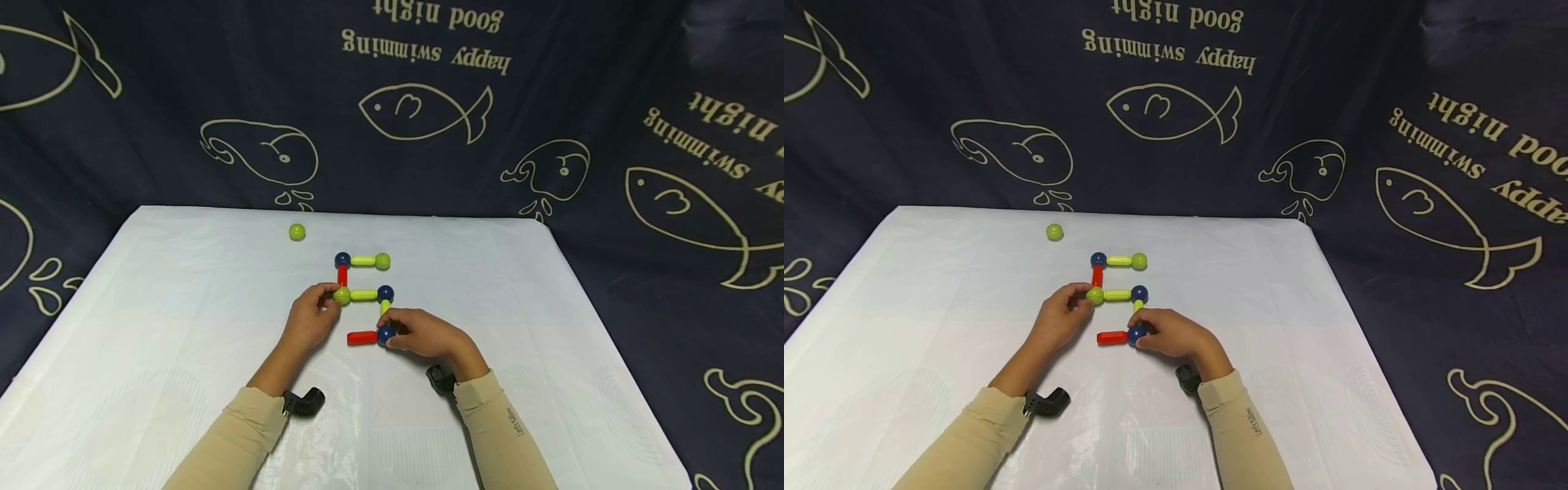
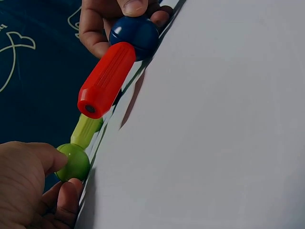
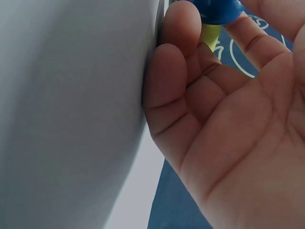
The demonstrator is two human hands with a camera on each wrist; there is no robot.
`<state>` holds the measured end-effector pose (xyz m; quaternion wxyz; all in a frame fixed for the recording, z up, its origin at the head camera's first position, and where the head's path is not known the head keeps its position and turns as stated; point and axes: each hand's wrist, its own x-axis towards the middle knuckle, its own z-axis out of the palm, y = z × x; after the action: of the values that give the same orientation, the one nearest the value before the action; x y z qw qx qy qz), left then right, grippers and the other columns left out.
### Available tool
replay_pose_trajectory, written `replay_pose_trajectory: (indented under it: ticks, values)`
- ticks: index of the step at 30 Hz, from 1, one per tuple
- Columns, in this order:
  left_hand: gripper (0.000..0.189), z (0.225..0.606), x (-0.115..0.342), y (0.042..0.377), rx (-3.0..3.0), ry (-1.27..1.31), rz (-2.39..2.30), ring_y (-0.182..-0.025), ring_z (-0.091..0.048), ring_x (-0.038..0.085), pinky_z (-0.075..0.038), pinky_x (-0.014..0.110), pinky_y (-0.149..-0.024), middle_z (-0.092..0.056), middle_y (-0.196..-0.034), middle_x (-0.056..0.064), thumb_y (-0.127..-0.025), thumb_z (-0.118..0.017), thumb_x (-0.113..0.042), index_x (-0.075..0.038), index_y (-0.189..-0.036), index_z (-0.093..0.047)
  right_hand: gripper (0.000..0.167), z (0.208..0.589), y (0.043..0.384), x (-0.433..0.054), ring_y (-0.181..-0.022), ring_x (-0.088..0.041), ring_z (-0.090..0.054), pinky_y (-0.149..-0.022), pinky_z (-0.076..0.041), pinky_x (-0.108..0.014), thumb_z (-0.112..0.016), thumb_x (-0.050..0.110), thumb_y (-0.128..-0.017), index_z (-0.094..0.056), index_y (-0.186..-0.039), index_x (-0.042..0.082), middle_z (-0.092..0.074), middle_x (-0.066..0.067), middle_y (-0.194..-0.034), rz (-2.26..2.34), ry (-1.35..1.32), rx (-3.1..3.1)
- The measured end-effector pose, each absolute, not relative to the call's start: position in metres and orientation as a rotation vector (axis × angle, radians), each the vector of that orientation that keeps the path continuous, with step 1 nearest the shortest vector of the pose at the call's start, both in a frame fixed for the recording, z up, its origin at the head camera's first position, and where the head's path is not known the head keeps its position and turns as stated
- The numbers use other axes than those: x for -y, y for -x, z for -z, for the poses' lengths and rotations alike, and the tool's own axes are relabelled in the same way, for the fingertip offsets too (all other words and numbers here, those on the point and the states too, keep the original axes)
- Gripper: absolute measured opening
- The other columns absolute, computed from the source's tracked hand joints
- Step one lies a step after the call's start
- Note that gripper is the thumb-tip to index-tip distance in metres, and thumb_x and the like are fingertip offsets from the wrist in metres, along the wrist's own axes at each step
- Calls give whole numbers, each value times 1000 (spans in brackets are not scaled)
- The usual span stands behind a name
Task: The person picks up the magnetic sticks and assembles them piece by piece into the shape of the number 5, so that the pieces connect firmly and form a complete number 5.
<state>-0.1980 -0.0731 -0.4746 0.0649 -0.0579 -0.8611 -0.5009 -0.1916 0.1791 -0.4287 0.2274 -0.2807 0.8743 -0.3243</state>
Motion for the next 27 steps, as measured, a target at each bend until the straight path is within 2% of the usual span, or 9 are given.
replay_pose_trajectory:
  ticks: [11,17,20,24,27]
  values:
    - [32,473,74,198,2628,120,1559,-96,-56,24,-47,39,-84,-62,-105,10,-93,-60,-10,-6,-124,-65,25,431,192,-180,-92,-14,-54,-84,-45,-34,-69,14,-94,-62,-117,21,-60,6,-98,910,780,-2404]
    - [36,463,84,205,2712,67,1621,-102,-58,26,-47,40,-88,-63,-124,13,-97,-61,-21,-8,-131,-60,25,430,193,-180,-92,-14,-54,-84,-45,-34,-69,14,-94,-62,-118,20,-60,5,-98,906,775,-2413]
    - [41,455,97,210,2751,46,1637,-109,-58,29,-50,38,-84,-58,-133,16,-99,-59,-23,-6,-136,-56,25,430,192,-180,-92,-14,-53,-83,-45,-34,-69,14,-94,-62,-117,21,-59,6,-98,909,776,-2412]
    - [44,443,121,223,2778,25,1631,-113,-57,32,-53,34,-75,-53,-138,18,-101,-57,-24,-3,-139,-52,25,431,191,-180,-92,-14,-53,-82,-46,-33,-69,16,-95,-62,-118,22,-59,6,-97,910,780,-2397]
    - [45,433,139,239,2785,41,1538,-114,-56,35,-52,38,-79,-53,-137,20,-101,-56,-23,-2,-140,-51,25,431,191,-180,-91,-14,-54,-81,-46,-33,-69,15,-95,-62,-117,22,-60,6,-97,915,777,-2391]
